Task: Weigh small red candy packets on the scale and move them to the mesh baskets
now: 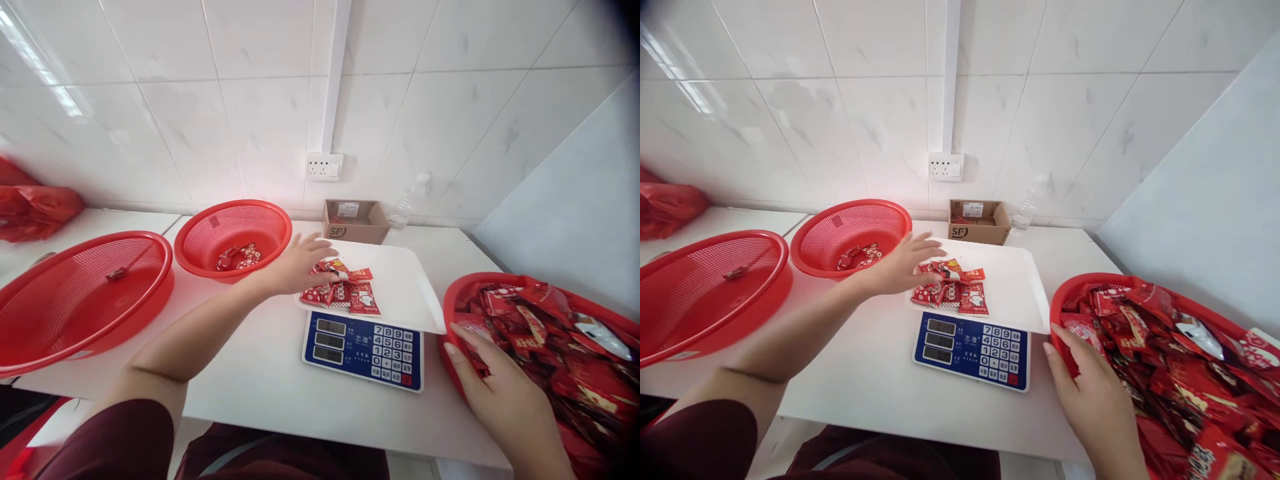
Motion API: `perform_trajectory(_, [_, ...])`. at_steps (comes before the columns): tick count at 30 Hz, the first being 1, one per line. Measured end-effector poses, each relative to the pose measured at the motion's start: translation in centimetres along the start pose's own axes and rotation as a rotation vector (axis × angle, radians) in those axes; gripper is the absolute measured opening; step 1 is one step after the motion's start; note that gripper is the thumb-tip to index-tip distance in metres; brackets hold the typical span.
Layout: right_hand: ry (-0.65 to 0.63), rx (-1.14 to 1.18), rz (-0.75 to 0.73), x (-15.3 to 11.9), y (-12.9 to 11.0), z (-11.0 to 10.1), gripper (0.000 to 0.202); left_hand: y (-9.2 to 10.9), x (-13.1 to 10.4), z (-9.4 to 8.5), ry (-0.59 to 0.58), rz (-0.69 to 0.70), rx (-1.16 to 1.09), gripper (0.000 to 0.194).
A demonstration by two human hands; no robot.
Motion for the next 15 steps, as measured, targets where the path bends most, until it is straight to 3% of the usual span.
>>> perform_trajectory(4, [-0.001,0.009,-0.007,0.1,-0.3,0.1,0.054,-5.2,-4.4,-3.0,0.151,-0.213,0.148,0.040])
perform_trajectory(8, [-0.006,-0.003,-0.012,0.0,-0.2,0.2,0.053,-10.3,-8.3,-5.1,0.171,-0.447,0.265,0.046])
perform_trajectory(15, [-0.006,-0.011,-0.026,0.0,-0.1,0.2,0.053,-17.6,-11.9,-7.5,-0.047,-0.880,0.500,0.082])
Point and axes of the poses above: each hand's wrist, its own x-axis towards the middle knuckle, its own z-axis out of the palm, y = z × x, the point moved 3 cm from there along x, towards the middle knuckle, and after that the axes turned 9 degrees about y, right-handed, at the moved point
